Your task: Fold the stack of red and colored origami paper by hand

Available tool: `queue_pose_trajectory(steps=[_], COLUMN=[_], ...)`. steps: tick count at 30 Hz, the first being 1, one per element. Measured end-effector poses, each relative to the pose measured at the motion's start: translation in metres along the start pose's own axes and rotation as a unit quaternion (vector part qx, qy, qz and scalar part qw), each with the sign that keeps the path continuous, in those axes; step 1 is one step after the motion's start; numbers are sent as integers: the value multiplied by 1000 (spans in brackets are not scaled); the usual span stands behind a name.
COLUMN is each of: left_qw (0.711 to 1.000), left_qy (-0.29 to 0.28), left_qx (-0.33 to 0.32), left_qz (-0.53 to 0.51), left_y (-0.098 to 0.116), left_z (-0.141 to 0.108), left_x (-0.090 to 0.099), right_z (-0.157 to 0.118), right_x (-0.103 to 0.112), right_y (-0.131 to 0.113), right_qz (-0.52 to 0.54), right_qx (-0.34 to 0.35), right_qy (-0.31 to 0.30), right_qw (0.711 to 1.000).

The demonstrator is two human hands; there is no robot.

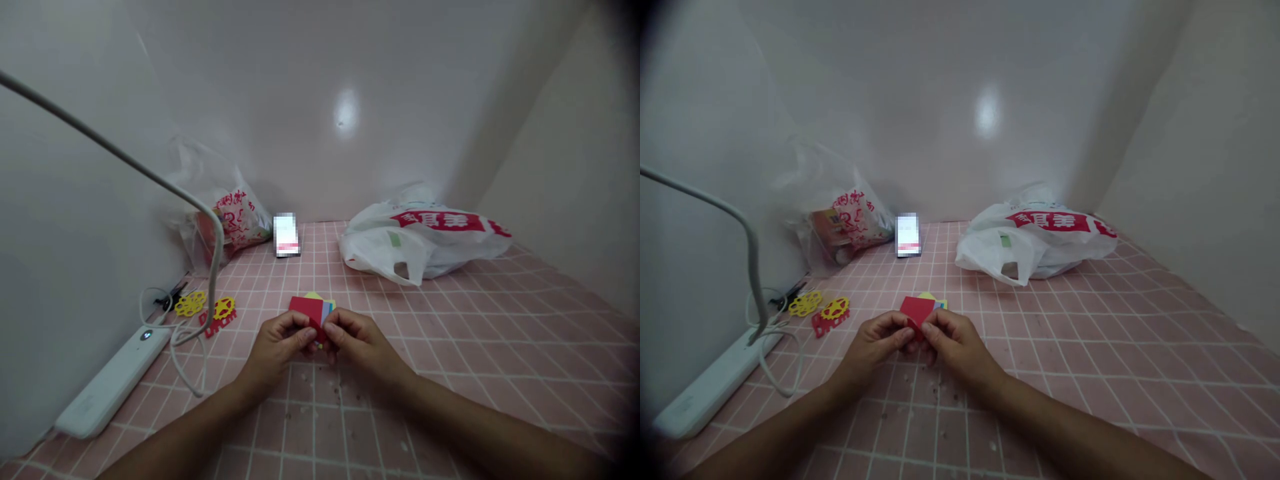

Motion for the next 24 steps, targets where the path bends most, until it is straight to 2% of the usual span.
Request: queue_pose_trajectory(steps=[3, 8, 12, 17, 20, 24], left_qw=[1000, 1000, 1000, 999, 998, 998], left_qy=[1, -11, -7, -8, -13, -12], left_qx=[6, 10, 5, -5, -22, -34], left_qz=[-2, -12, -22, -50, -54, -55], left_y=[-1, -1, 0, 0, 2, 4], left_z=[0, 0, 1, 0, 0, 2], left_x=[1, -1, -2, -3, -3, -2], right_z=[2, 3, -2, -13, -17, -19], right_x=[1, 1, 6, 1, -3, -6], right_y=[4, 1, -11, -35, -43, -49], right_qz=[19, 5, -92, -295, -340, -369], right_qx=[-22, -10, 39, 147, 194, 219], right_qy=[3, 8, 43, 83, 83, 80], right_qw=[1000, 1000, 994, 940, 916, 900])
Point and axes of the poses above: each hand's wrist, its own z-axis towards the middle knuckle, its own x-axis out of the back of the hand, y = z × x, the point moved 10 cm from there along z, towards the middle knuckle, and after that the axes turned 5 degrees about -x, right-handed, at the moved point
